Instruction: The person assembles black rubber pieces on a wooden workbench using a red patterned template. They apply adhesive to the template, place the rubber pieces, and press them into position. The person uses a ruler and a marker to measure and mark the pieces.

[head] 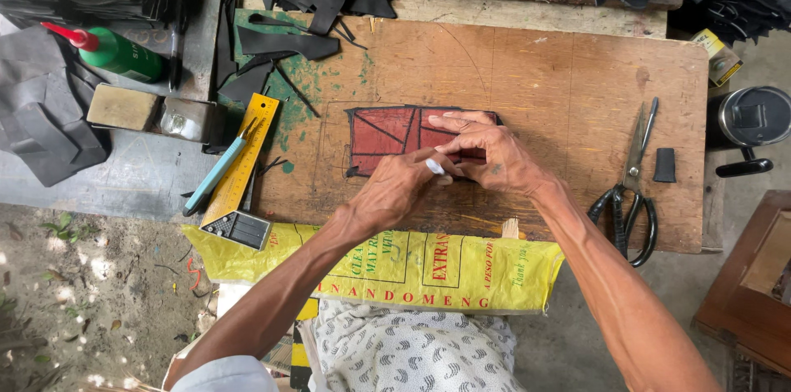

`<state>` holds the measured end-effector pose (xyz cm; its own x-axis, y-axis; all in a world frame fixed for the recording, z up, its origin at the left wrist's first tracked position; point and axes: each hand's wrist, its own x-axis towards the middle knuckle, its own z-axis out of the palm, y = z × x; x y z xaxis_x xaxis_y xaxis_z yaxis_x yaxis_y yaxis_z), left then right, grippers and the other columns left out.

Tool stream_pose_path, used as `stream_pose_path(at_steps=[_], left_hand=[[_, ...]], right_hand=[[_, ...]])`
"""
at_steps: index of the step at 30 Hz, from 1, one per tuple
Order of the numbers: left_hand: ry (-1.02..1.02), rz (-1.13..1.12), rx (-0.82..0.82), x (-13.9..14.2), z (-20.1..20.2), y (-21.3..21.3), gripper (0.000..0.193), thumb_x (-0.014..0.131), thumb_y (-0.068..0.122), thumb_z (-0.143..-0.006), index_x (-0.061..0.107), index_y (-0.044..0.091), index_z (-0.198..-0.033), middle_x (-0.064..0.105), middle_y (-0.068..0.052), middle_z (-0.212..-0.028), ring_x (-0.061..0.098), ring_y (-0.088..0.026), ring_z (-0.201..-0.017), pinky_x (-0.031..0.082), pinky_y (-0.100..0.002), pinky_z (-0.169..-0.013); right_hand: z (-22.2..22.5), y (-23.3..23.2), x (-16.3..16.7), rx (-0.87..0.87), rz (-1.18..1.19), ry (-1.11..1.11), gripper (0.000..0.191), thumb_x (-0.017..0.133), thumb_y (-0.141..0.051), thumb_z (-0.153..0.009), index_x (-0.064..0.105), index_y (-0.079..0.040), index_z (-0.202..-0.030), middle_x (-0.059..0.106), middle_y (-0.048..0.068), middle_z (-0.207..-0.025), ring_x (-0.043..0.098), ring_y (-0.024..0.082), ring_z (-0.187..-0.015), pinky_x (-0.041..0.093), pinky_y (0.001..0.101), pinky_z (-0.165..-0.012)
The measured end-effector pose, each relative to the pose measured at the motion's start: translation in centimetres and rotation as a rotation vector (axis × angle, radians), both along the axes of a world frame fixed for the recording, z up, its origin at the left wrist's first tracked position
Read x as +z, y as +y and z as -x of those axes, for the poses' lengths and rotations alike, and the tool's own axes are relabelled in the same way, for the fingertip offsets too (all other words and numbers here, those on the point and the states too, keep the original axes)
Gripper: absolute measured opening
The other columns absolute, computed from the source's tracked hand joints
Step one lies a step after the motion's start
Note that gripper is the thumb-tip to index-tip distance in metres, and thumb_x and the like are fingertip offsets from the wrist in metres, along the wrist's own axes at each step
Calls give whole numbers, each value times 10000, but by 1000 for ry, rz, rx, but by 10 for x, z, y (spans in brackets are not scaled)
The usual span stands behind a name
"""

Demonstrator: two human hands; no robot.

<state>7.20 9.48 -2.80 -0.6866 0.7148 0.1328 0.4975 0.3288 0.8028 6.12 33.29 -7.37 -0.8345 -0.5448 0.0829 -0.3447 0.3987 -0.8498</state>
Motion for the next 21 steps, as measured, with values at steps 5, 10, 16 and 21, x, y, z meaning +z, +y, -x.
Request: stream_pose_path(at_steps=[5, 10, 16, 21], left_hand=[[-5, -9, 11, 0, -1, -6, 176, 678, 64, -929, 630, 86, -1096, 711, -121, -1066, 703, -375, -885, 563, -464, -720], [-17, 3, 10, -2, -1, -7, 207, 671, 62, -938, 619, 95, -1135, 704, -123, -1098, 703, -379, -887, 565, -463, -708], [29, 6, -12, -1, -2, -6, 264, 679, 48, -920, 633, 117, -1171, 701, -128, -1082, 699, -386, -854, 551, -477, -677], [46, 51, -9, 0, -3, -7, 306, 645, -2, -860, 629, 103, -1147, 684, -135, -1054, 690, -390, -834, 548, -480, -677]], right_hand=[[-1, -1, 3, 15, -7, -6, 443, 796, 8, -678, 800, -136, -1096, 564, 75, -1514, 447, 301, -1430, 349, 435, -1178], [0, -1, 3, 28, -6, 6, 446, 804, 6, -684, 808, -140, -1105, 559, 83, -1516, 443, 308, -1422, 345, 441, -1174], [-1, -1, 2, 3, -26, 2, 419, 774, 23, -697, 813, -149, -1078, 566, 68, -1528, 450, 294, -1444, 391, 408, -1167], [-3, -1, 3, 1, 2, -34, 431, 800, 11, -691, 801, -141, -1094, 563, 66, -1527, 435, 294, -1446, 373, 418, -1178]])
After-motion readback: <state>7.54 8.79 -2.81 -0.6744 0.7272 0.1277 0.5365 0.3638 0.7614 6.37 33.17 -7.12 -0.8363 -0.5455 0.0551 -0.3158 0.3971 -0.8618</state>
